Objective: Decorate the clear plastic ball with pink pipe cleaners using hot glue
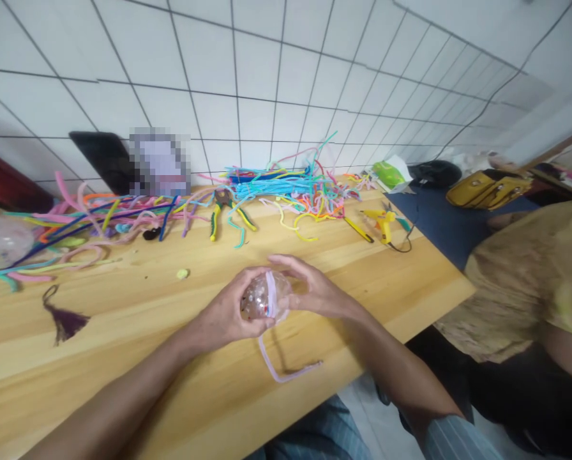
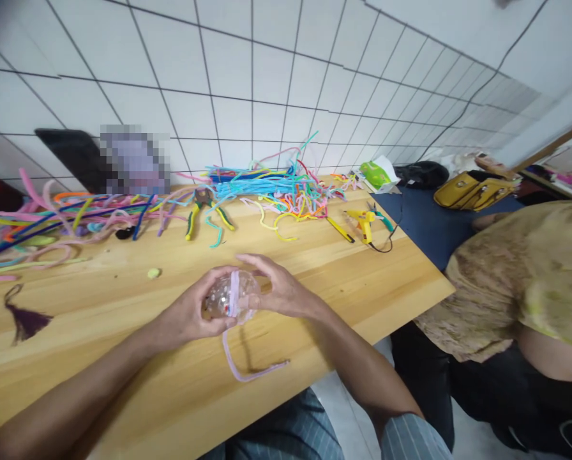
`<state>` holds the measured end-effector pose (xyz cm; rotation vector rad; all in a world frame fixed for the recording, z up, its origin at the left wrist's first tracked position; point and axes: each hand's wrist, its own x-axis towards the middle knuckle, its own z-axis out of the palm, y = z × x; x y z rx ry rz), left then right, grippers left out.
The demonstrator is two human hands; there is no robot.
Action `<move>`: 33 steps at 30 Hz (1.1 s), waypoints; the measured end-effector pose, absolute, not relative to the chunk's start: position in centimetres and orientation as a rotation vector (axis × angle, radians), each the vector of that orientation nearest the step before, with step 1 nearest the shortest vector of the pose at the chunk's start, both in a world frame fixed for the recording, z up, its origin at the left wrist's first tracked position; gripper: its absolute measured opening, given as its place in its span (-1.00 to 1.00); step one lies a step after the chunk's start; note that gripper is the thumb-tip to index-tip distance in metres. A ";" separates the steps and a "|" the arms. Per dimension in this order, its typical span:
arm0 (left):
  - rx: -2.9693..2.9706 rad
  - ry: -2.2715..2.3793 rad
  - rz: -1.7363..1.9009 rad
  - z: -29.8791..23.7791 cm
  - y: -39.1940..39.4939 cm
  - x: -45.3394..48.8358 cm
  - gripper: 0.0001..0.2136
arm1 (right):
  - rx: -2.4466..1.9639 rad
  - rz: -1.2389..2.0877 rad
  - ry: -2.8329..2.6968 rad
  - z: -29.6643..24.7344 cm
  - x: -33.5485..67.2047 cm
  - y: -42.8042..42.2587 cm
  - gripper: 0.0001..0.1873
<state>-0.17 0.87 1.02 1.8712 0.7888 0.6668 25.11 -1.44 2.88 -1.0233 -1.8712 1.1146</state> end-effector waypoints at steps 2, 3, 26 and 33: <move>1.881 0.767 0.683 1.1 0.7 0.0 -0.25 | -1.035 1.023 -1.846 3.5 25.0 -2.0 -0.36; 1.888 0.759 0.691 1.1 0.7 0.1 -0.25 | -1.051 0.945 -1.858 3.9 25.0 -2.2 -0.50; 1.926 0.664 0.800 0.4 1.0 0.5 -0.22 | -0.742 0.353 -2.358 3.7 25.1 -1.8 -0.56; 1.904 0.644 0.803 0.4 1.2 0.3 -0.24 | -0.880 0.333 -2.437 3.4 25.2 -2.5 -0.10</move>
